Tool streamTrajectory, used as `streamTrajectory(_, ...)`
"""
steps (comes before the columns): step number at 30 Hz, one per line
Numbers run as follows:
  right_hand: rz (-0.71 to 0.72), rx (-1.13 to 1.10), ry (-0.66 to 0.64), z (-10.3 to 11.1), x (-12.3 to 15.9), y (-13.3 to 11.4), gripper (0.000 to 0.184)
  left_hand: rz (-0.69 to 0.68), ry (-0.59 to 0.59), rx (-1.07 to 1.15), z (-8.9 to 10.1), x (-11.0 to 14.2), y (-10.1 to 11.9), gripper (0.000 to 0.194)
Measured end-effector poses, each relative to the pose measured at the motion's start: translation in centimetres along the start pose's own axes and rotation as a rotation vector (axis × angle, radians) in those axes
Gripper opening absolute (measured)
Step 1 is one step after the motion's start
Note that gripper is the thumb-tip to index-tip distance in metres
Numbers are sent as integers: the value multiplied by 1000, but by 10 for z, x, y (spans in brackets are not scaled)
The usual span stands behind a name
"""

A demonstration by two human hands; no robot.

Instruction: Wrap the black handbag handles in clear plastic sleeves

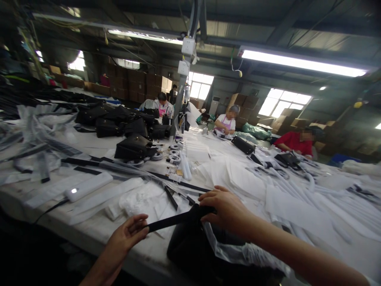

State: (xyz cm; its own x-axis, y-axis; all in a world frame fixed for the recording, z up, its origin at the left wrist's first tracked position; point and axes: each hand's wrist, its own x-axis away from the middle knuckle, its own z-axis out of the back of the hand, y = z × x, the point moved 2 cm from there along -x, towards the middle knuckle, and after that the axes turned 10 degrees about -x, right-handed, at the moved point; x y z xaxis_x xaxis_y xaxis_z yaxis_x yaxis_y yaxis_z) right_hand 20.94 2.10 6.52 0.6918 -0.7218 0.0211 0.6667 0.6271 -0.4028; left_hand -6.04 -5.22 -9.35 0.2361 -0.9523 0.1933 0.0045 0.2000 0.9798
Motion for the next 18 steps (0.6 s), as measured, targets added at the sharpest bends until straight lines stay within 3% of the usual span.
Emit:
streamTrajectory(4,7,-14,-34,-1,-5,-2,29,54,119,-3,27,3,-29,66)
streamTrajectory(7,-10,-165,-93,6,-4,0,34,34,47,-125,34,-3,-39,62)
streamTrajectory(10,-66,-334,-166,15,6,12,56,-47,26,-323,33,-15,-31,56)
streamTrajectory(12,-95,-386,-175,18,14,21,70,-142,58,-435,24,-20,-11,50)
streamTrajectory(14,-91,-470,-175,16,21,26,71,-260,32,-536,4,-18,20,42)
streamTrajectory(18,0,-718,-48,5,25,20,55,-571,-210,-618,-57,1,94,38)
